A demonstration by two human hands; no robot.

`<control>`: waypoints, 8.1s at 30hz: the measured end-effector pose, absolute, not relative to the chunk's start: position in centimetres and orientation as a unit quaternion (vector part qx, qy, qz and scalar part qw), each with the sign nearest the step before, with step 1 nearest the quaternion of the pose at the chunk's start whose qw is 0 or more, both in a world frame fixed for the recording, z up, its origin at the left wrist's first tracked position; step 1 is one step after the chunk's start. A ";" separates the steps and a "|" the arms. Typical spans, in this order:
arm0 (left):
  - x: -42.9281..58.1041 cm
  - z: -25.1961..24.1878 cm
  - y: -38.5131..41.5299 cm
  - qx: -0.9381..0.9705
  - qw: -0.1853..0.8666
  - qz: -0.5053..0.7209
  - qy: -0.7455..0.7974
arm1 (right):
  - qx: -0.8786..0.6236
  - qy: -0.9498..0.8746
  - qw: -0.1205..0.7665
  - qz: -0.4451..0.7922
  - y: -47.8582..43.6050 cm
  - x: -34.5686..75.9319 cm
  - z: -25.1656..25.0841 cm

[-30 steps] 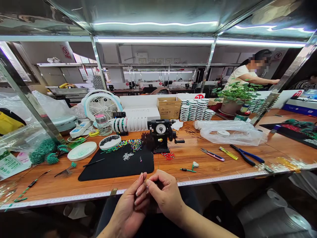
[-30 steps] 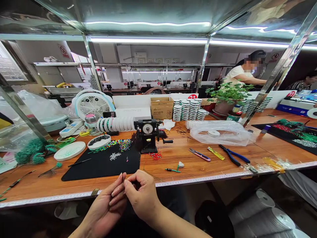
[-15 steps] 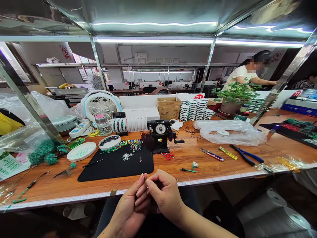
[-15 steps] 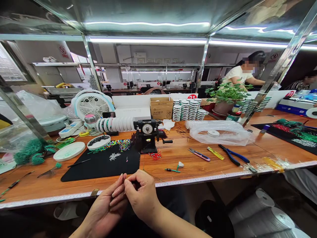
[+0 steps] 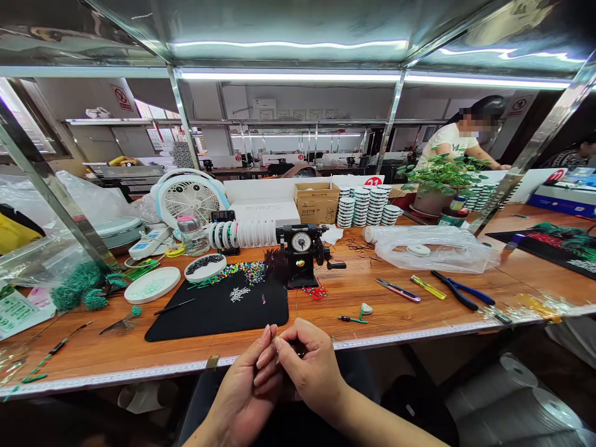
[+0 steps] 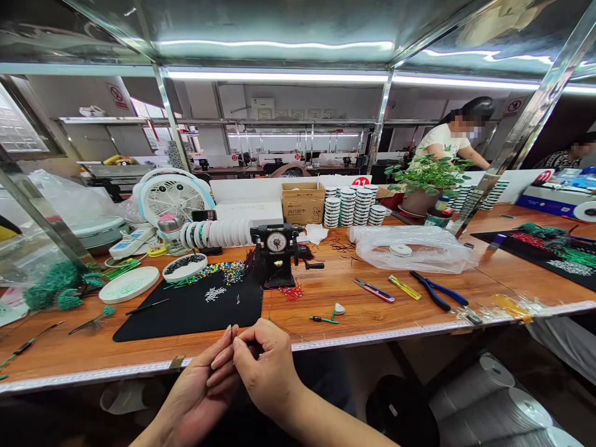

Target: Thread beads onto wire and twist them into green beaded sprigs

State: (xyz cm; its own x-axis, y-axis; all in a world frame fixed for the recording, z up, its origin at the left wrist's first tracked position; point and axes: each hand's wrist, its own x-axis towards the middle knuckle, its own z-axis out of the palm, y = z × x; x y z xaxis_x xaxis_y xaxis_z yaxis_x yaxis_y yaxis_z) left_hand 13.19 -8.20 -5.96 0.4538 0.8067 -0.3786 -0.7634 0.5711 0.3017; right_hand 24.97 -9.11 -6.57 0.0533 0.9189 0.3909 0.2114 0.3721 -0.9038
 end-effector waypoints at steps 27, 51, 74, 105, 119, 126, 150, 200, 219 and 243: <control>15.2 -6.5 -6.6 0.431 0.631 0.512 0.393 | -0.356 -0.386 0.581 0.622 -7.4 26.9 -6.7; 11.7 -5.3 -5.3 0.659 0.405 0.440 0.455 | -0.416 -0.578 0.483 0.509 -6.2 29.1 -7.0; 14.8 -5.2 -3.5 0.622 0.481 0.393 0.477 | -0.477 -0.549 0.509 0.461 -6.0 30.7 -7.8; 11.9 -6.4 -2.8 0.436 0.545 0.565 0.439 | -0.539 -0.634 0.466 0.301 -6.9 30.9 -9.0; 10.3 -7.3 -4.8 0.420 0.557 0.595 0.398 | -0.527 -0.657 0.449 0.298 -7.1 31.0 -9.2; 10.0 -7.3 -4.9 0.412 0.561 0.608 0.382 | -0.534 -0.630 0.449 0.340 -6.8 31.4 -9.3; 12.1 -6.2 -6.4 0.508 0.554 0.530 0.393 | -0.502 -0.663 0.474 0.289 -7.9 29.6 -5.8; 10.7 -4.4 -4.0 0.521 0.552 0.451 0.469 | -0.485 -0.564 0.502 0.441 -7.4 27.1 -4.5; 12.5 -4.5 -6.9 0.492 0.523 0.581 0.383 | -0.445 -0.534 0.565 0.444 -8.7 25.7 -4.7; 13.9 -7.3 -3.7 0.693 0.366 0.473 0.402 | -0.416 -0.569 0.608 0.364 -3.6 30.7 -6.0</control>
State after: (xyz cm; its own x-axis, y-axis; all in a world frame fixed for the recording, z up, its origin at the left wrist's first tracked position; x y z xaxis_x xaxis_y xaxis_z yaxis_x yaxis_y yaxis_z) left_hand 13.90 -3.74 -7.27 0.2295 0.9035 0.3620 0.2101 -0.4091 0.8880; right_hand 30.65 -3.58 -5.96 0.0871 0.9170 0.3892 0.0310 0.3880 -0.9211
